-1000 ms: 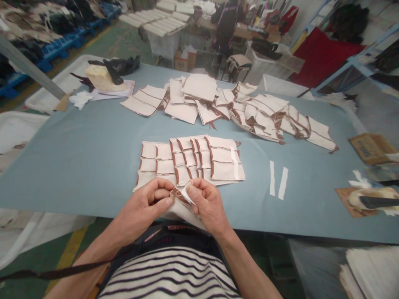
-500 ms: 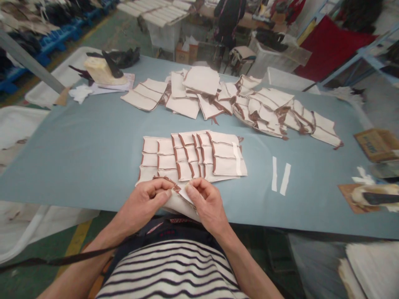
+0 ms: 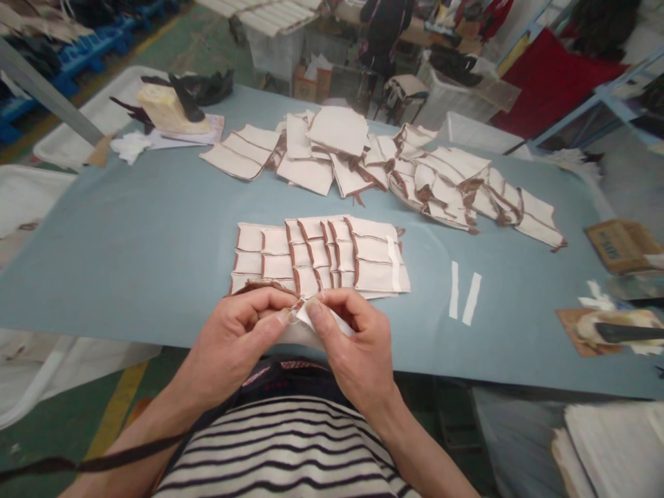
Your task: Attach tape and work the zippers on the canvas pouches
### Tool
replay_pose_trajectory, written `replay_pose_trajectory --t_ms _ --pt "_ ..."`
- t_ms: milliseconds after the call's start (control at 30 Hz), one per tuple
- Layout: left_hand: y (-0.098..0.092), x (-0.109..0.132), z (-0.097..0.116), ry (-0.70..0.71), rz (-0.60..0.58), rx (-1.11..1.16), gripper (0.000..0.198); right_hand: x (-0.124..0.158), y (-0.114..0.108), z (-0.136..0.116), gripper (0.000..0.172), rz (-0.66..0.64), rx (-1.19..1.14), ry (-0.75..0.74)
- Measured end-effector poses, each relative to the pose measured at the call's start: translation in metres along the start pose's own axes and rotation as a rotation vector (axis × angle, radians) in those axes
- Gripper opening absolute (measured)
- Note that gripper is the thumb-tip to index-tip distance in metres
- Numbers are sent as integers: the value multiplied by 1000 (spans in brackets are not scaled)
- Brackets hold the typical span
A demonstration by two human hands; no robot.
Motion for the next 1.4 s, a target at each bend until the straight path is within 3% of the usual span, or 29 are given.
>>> replay_pose_trajectory --t_ms 267,633,800,967,1200,1400 --pt "-7 2 -16 -52 -19 265 13 1 -2 -18 12 93 184 -262" --pt "-11 3 -24 -47 -32 360 15 1 2 -19 13 167 259 -408" --pt "-3 2 -23 -6 47 422 10 2 5 -17 13 168 247 -349" --pt "7 0 -17 -16 169 572 6 4 9 -18 13 229 298 -385" --pt "3 1 -23 -7 98 547 20 4 12 -19 12 181 231 -327" --pt "-5 3 -32 84 60 365 17 3 15 -16 11 56 24 -82"
Point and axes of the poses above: each hand's wrist, its own x-axis away from the middle knuckle, its own y-axis out of the palm, z = x × y, the point moved 3 cm from there along -x, towards the middle knuckle, and after that the axes turned 11 degrees about x, right-handed, at the moved point
